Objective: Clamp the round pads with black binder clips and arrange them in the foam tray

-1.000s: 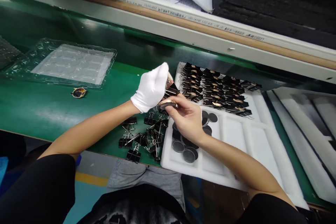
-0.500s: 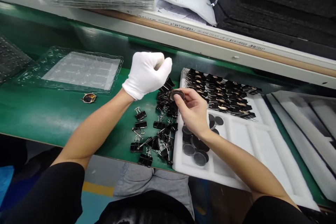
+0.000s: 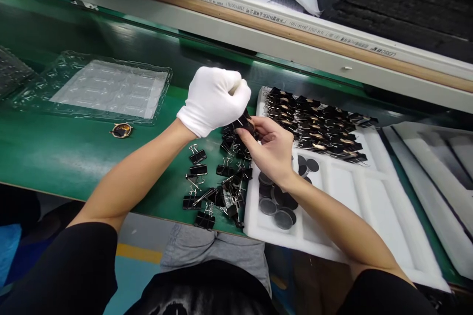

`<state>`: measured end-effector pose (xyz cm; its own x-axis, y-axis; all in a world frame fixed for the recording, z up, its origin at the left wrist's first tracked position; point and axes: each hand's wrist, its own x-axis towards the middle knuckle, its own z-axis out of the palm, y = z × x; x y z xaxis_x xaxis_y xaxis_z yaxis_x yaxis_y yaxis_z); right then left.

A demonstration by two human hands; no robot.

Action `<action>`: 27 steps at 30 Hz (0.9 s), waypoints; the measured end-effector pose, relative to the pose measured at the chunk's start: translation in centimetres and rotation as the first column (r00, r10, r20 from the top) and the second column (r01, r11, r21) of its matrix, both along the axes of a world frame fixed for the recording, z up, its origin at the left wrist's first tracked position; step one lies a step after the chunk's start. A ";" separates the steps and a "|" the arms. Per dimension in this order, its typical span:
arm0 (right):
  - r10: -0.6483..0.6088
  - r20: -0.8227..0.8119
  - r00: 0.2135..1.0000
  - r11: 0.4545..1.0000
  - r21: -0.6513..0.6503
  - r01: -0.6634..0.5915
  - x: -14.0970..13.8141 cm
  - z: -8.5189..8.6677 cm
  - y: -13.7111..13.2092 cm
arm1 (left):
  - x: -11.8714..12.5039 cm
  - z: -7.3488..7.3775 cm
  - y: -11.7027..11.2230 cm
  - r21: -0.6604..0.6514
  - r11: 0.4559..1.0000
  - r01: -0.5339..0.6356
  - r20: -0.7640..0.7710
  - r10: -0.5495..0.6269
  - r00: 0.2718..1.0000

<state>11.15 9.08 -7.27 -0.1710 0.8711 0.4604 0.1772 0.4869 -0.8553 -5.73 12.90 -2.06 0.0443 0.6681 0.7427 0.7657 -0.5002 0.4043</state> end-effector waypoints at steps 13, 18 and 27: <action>0.026 0.001 1.000 0.996 -0.088 -0.026 0.0 1.1 -0.1 | 0.6 -0.3 -0.5 -0.100 0.995 0.024 0.088 -0.015 0.996; -0.091 0.150 0.985 0.968 0.244 0.052 1.7 1.3 1.1 | 0.9 1.5 -1.8 -0.243 0.965 0.098 0.165 -0.058 0.985; -0.285 0.525 0.802 0.837 0.544 -0.058 8.1 5.2 1.4 | 1.3 1.8 -2.7 -0.401 0.795 0.456 0.299 -0.357 0.885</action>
